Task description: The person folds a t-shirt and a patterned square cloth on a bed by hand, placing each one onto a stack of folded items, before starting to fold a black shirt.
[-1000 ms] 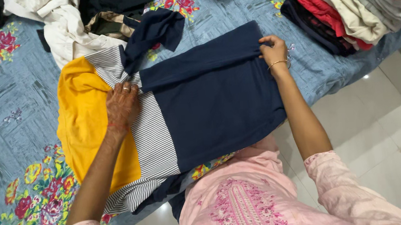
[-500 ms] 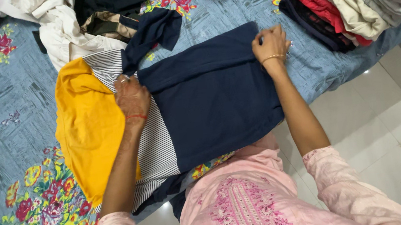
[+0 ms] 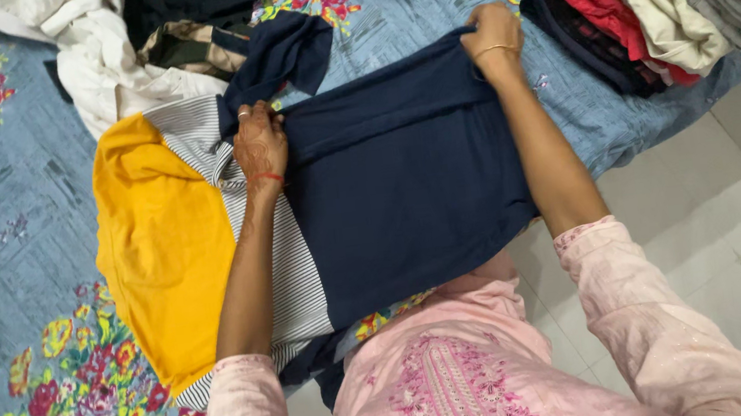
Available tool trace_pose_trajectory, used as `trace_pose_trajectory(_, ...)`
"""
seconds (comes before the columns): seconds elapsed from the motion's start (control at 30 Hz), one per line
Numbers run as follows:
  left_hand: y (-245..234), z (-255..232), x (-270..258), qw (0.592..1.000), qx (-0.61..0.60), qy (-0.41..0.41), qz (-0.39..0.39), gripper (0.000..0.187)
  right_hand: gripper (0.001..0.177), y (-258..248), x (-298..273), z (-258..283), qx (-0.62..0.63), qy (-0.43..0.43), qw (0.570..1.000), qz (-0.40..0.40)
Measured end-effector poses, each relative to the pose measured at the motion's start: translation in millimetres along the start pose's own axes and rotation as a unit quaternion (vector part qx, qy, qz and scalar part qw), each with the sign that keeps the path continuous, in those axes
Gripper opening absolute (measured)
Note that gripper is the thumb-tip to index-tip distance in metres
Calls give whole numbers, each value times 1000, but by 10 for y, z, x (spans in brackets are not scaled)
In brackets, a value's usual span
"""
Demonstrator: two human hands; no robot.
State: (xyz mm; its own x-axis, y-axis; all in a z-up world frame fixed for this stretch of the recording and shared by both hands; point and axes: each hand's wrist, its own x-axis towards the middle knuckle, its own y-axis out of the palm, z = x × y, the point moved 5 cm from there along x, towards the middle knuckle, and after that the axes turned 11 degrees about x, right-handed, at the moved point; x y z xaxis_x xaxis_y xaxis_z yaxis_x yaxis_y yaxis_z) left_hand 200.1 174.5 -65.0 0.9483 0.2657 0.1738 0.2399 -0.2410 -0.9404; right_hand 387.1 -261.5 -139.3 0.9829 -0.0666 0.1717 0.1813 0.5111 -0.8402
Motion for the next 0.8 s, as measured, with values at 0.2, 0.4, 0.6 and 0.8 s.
trace_pose_trajectory(0.2,3,-96,188,987,47,7,-152,23,22,41,131,668,48,-14,990,-135)
trace_pose_trajectory(0.4,-19,-346,-122,996,36,81,-20,54,59,158,-387,1301,36,-100,991,-83)
trace_pose_trajectory(0.6,191,-316,-640,978,64,173,99,61,74,94,-1016,1029,-23,-120,982,141)
trace_pose_trajectory(0.8,-21,-258,-1212,975,54,178,125,67,74,-602,-1368,413,-58,-106,977,174)
